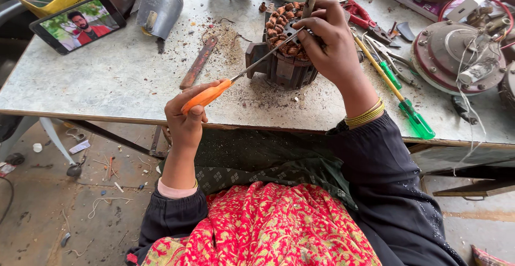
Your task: The person uses orange-handled shears to cut and trim copper windings on a motor stator. They repeatedly reposition the stator and use a hammer to tap the shears for leverage while working on the windings.
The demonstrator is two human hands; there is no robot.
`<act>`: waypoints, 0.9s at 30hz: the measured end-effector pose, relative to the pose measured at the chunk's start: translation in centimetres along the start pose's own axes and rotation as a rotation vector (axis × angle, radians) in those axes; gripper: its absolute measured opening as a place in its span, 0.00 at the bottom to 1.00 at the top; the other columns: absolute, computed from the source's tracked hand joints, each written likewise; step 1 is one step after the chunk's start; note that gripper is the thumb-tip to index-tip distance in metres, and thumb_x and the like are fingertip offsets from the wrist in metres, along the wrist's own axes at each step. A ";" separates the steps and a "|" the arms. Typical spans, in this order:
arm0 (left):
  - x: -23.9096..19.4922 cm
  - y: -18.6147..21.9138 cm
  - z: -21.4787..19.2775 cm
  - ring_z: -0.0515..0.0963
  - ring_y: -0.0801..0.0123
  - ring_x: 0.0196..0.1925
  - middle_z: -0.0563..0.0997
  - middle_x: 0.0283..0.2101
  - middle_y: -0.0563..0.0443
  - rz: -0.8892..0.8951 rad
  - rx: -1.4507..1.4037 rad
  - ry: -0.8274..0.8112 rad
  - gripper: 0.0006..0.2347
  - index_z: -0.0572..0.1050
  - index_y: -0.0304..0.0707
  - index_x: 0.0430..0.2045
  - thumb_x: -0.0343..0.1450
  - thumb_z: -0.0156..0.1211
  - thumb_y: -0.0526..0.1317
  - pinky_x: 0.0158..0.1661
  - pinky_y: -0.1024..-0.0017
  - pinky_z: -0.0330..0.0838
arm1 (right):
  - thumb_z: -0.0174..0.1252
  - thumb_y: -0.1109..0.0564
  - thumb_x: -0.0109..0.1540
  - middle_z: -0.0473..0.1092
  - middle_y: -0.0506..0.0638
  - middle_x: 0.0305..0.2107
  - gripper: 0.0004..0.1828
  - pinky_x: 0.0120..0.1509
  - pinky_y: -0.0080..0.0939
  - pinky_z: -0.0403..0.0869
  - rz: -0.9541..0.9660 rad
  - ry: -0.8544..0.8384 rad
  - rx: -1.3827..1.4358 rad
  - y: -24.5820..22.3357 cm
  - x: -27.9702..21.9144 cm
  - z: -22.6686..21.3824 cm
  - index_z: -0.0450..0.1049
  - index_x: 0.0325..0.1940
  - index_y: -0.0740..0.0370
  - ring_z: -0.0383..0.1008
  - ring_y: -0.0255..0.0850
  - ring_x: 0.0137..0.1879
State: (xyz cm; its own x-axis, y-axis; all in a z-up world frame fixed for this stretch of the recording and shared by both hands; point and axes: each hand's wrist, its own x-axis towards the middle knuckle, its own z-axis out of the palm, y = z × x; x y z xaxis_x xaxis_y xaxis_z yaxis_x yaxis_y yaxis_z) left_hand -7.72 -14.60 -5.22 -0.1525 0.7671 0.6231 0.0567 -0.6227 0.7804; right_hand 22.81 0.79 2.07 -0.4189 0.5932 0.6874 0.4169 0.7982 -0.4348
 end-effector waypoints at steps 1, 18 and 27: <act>0.0 -0.1 0.1 0.73 0.85 0.25 0.85 0.48 0.44 0.022 0.009 -0.001 0.32 0.79 0.29 0.49 0.72 0.58 0.66 0.25 0.86 0.65 | 0.60 0.60 0.70 0.64 0.56 0.58 0.08 0.69 0.49 0.74 0.002 -0.018 -0.006 -0.3 0.0 -0.3 0.80 0.52 0.62 0.72 0.47 0.65; -0.3 -4.1 1.5 0.74 0.78 0.26 0.84 0.42 0.44 0.102 -0.030 0.147 0.36 0.80 0.29 0.44 0.72 0.51 0.71 0.26 0.81 0.66 | 0.67 0.58 0.66 0.69 0.53 0.51 0.06 0.64 0.48 0.75 0.060 -0.039 -0.094 0.4 0.8 0.0 0.82 0.43 0.64 0.70 0.47 0.61; 0.5 -0.3 1.8 0.74 0.79 0.28 0.85 0.43 0.42 0.127 0.118 0.125 0.32 0.81 0.28 0.42 0.76 0.53 0.66 0.29 0.79 0.70 | 0.65 0.59 0.67 0.68 0.53 0.51 0.07 0.61 0.49 0.73 0.045 -0.036 -0.100 -0.6 0.8 -0.1 0.82 0.46 0.65 0.71 0.46 0.58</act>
State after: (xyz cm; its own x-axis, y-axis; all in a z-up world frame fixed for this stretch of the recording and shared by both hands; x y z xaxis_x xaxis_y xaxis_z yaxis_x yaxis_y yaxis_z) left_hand -5.99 -13.78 -5.05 -0.2575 0.6543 0.7110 0.1971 -0.6848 0.7016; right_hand 22.32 0.77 2.92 -0.4261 0.6330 0.6464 0.5134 0.7574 -0.4033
